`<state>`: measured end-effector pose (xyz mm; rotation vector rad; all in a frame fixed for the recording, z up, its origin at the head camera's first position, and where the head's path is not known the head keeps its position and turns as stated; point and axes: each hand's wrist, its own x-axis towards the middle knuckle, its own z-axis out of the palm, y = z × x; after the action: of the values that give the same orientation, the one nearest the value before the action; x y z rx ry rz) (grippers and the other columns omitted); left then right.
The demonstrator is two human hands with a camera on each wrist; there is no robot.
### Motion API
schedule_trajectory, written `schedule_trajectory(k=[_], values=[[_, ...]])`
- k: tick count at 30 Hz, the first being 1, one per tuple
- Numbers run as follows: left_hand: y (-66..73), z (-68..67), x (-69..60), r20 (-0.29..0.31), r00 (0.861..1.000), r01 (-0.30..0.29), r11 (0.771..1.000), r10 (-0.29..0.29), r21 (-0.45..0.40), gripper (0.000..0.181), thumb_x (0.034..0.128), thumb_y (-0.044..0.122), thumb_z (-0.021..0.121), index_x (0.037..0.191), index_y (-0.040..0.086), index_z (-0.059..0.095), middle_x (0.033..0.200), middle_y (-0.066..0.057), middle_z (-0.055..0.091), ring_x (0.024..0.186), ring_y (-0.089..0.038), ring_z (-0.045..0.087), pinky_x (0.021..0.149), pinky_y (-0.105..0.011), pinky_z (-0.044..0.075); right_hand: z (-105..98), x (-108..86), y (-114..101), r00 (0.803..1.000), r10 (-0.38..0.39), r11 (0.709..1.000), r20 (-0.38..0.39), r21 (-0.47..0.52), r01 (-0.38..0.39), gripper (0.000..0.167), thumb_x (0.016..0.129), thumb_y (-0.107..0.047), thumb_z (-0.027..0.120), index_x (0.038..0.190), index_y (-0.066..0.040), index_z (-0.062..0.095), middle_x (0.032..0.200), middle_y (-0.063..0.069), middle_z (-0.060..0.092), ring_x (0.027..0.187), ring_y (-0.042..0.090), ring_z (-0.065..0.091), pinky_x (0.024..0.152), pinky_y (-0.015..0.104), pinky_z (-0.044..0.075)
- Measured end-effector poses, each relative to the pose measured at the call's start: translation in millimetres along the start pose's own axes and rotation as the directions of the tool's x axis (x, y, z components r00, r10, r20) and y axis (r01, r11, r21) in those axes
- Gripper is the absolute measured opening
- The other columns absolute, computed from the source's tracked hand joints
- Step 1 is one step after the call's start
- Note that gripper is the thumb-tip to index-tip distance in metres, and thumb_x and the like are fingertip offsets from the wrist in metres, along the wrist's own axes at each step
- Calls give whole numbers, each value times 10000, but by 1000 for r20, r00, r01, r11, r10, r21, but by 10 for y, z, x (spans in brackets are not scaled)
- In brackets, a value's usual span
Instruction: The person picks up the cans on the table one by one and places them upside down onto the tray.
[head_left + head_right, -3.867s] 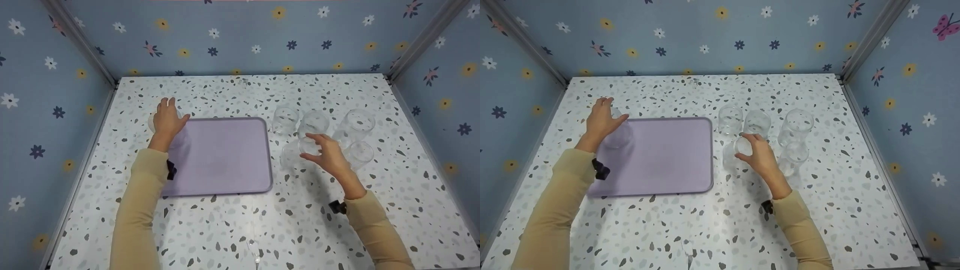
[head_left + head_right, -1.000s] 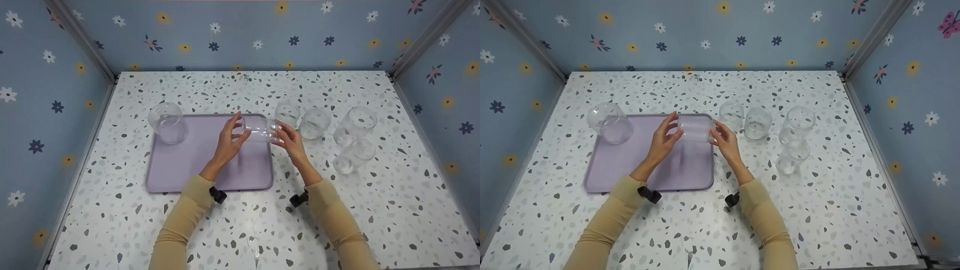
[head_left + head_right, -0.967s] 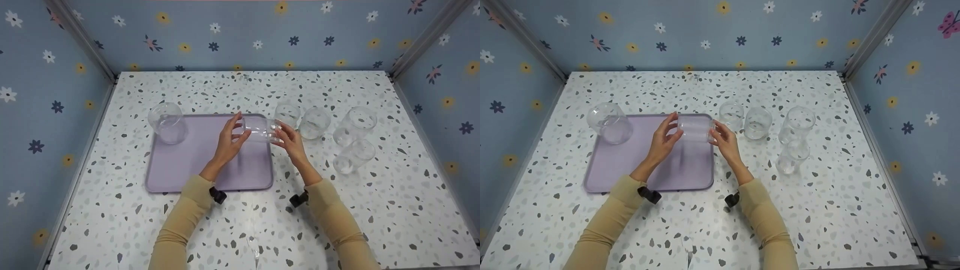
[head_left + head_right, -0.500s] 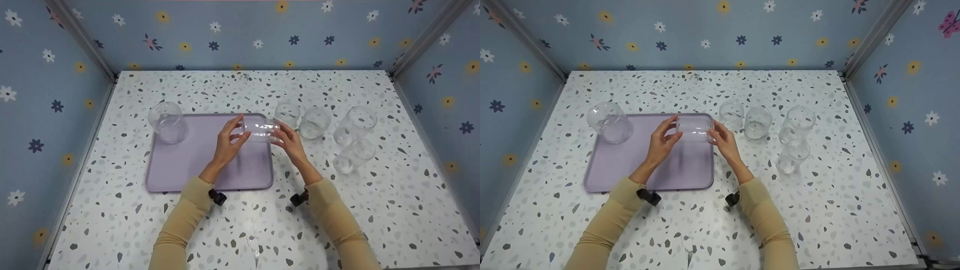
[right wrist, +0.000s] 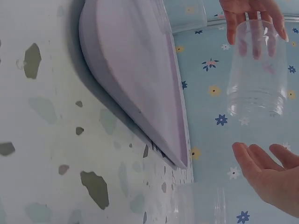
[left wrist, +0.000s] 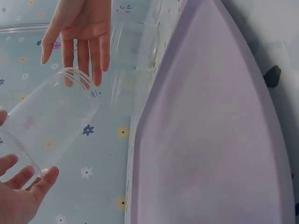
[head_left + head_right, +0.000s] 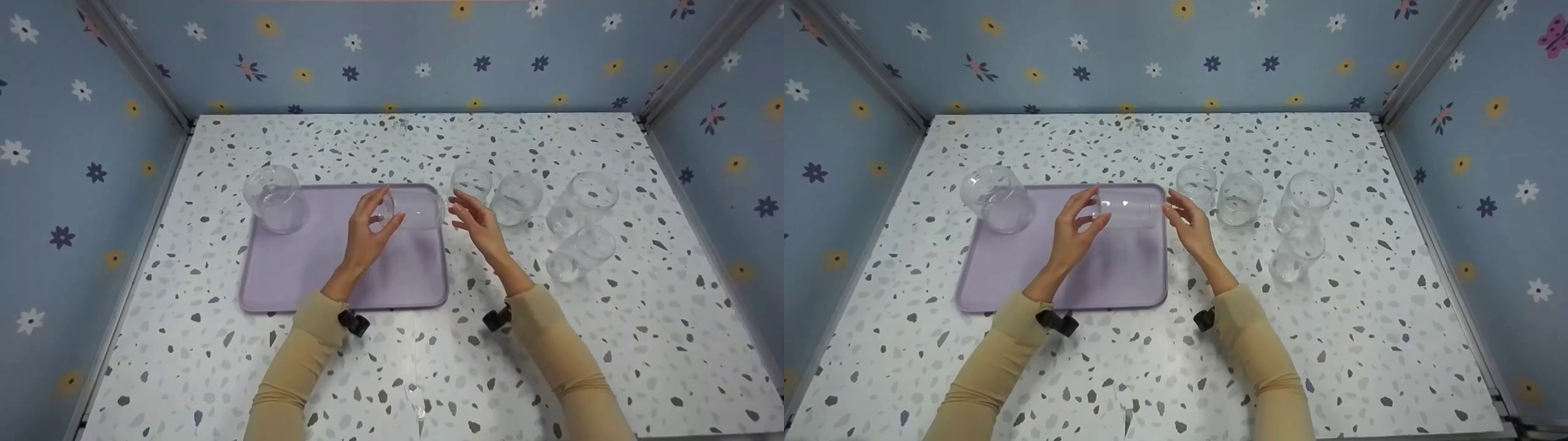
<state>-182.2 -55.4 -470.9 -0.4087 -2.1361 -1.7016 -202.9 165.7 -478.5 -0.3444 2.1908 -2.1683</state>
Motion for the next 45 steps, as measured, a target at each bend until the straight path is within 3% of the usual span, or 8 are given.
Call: schedule_trajectory(k=[3,7,13,16,19,24,33,45], values=[[-81,-22,15,-11,1000,28,998,-27,62,511,786,183,677,1241,26,503,1204,-119,481,1051,-241,466,744,-403,466,-40,11,-62,1000,-6,995,-24,-101,3,397,909,-114,491,1274,34,436,1192,205,505,1044,275,519,841,374,445],[-104,-70,48,-23,998,66,986,-63,152,516,783,213,679,1232,24,510,1188,-118,482,1072,-234,465,730,-347,456,-47,-12,-238,999,-36,977,-27,-213,29,384,890,-51,506,1246,82,443,1163,237,511,1028,307,521,809,318,451],[-111,-149,130,-16,991,130,948,-131,289,534,769,201,691,1222,-15,509,1172,-139,483,1093,-222,443,874,-321,393,-48,-39,-447,998,-57,933,-24,-357,45,388,874,-49,534,1218,112,454,1159,261,505,1043,370,496,835,427,425],[-118,-188,176,7,987,150,926,-162,347,542,771,198,687,1226,-30,502,1175,-157,478,1110,-253,423,951,-338,323,-99,-1,-423,998,-63,921,-2,-386,57,400,866,-60,552,1213,114,457,1173,268,493,1056,381,481,862,461,406],[-114,-228,209,35,977,177,895,-209,409,549,781,218,673,1245,-11,490,1193,-159,465,1125,-270,405,947,-357,324,-183,71,-321,998,-54,896,17,-440,56,426,864,-112,569,1233,75,464,1212,243,479,1075,356,472,876,460,398],[-107,-285,280,74,962,193,843,-264,502,555,788,237,658,1259,4,480,1199,-160,456,1127,-281,395,918,-373,348,-300,168,-237,999,-37,822,39,-566,53,481,855,-210,592,1261,14,464,1262,182,460,1104,309,460,887,434,394],[-113,-380,460,128,923,206,747,-363,632,559,797,253,633,1272,9,466,1223,-161,426,1107,-301,399,847,-413,403,-434,297,-326,997,-14,709,73,-703,62,538,858,-251,585,1281,38,422,1275,213,427,1162,334,394,942,427,332],[-142,-419,615,159,914,130,638,-374,759,554,786,250,633,1256,3,477,1188,-188,435,1064,-318,422,814,-425,422,-561,438,-339,996,40,589,74,-807,36,586,849,-266,595,1282,74,393,1282,256,386,1187,370,353,985,440,271]])
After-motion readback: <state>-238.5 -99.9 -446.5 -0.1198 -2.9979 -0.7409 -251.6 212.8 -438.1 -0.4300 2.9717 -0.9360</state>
